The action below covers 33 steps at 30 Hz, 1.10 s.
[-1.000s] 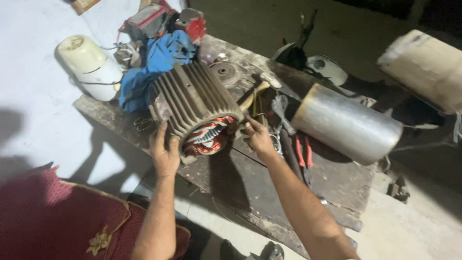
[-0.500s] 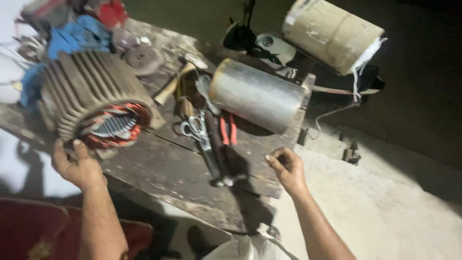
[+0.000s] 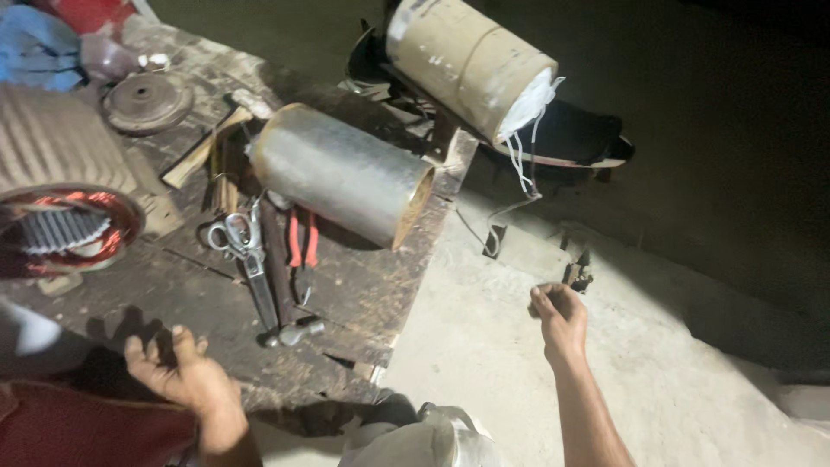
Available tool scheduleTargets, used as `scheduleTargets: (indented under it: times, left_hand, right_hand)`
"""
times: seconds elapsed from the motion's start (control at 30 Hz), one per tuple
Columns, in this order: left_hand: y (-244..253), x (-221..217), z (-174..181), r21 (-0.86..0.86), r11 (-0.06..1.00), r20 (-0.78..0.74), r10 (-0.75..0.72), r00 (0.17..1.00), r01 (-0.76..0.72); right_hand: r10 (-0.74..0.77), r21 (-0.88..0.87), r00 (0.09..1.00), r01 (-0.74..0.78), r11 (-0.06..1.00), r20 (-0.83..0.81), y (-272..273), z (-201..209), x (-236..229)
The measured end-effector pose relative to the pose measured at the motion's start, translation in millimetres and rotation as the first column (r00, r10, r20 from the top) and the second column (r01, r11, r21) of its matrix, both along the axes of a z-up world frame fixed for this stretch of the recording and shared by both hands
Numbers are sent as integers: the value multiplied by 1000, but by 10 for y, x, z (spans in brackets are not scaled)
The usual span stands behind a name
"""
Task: The person handles a motor stator and a cylindrical metal core, then pulls and twists white insulated wire from a spool. They repeatedly pick up and set down the stator and core, and manipulate the wire ends with both hands.
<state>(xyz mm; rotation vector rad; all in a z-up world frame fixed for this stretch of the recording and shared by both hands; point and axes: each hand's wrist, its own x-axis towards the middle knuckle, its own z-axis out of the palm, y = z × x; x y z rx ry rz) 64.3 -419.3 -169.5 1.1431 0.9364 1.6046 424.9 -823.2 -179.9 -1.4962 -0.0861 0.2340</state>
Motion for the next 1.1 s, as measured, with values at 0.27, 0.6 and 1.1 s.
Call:
scheduleTargets:
  times: [0.27,0.6,1.1]
  left_hand:
    - [-623,1588,649,239,879,-492,-256,832,412]
    - [-887,2569,1044,377,770,-831,36,555,515]
    - [-1745,3151,1360,468,791,-578,-62,813,393]
  right_hand:
    - [-37,36,979,30,999,199,489,687,866]
    - [99,53,979,-110,993,178,996,932,1600]
    - [639,-111,767,-631,768,61,797,705,2213]
